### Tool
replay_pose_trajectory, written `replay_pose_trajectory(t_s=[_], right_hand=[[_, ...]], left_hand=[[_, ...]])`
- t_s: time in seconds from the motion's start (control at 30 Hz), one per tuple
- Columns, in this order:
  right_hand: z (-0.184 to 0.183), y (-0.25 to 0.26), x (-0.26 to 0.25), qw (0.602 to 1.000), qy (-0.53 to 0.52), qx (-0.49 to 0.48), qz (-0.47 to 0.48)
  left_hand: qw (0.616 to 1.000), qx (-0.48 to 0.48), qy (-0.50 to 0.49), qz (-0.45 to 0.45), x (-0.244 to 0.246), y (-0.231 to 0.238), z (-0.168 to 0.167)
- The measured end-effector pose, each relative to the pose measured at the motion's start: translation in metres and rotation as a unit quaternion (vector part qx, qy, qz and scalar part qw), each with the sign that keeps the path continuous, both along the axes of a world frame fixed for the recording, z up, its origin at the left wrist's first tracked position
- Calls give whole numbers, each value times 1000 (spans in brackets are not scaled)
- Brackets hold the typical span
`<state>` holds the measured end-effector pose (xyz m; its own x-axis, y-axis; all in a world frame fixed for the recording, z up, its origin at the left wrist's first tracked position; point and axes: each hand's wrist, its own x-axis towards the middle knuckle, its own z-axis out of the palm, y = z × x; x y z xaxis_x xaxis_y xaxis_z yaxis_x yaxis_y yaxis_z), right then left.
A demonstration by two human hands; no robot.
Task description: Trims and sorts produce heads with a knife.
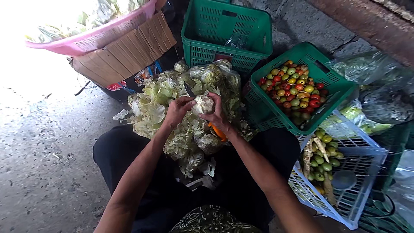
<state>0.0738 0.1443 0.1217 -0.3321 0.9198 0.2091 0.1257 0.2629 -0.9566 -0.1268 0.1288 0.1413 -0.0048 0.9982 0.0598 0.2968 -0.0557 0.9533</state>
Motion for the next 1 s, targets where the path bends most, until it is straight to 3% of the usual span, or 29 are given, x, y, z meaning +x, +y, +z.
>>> replay_pose_trajectory(t_s=[0.1,0.17,0.3,0.4,0.47,0.57,0.67,0.77,0.87,1.0], right_hand=[[-3,-1,-3,1000,-23,10,-18],[-7,0,-5,999,-35,11,-26],[-11,-1,-5,999,-23,-37,-21],[-13,0,-4,997,-58,-40,-31],[-13,3,-3,995,-95,-17,-20],[-14,5,-5,992,-119,45,12],[-10,6,-4,987,-139,76,10],[-12,10,1,981,-156,115,-15],[-20,14,1,961,-134,238,-33],[-26,16,0,930,-141,334,-62]], left_hand=[[966,162,201,-4,4,-14,4],[956,157,248,7,1,-19,-4],[983,-64,147,94,3,1,-7],[986,-130,46,97,-3,7,-10],[996,-84,-11,17,-5,5,-11],[994,0,8,-108,-4,5,-7],[988,101,37,-107,-5,4,-7],[996,72,26,-50,-7,2,2],[998,50,-2,-34,-9,4,5],[985,138,69,-74,-11,1,0]])
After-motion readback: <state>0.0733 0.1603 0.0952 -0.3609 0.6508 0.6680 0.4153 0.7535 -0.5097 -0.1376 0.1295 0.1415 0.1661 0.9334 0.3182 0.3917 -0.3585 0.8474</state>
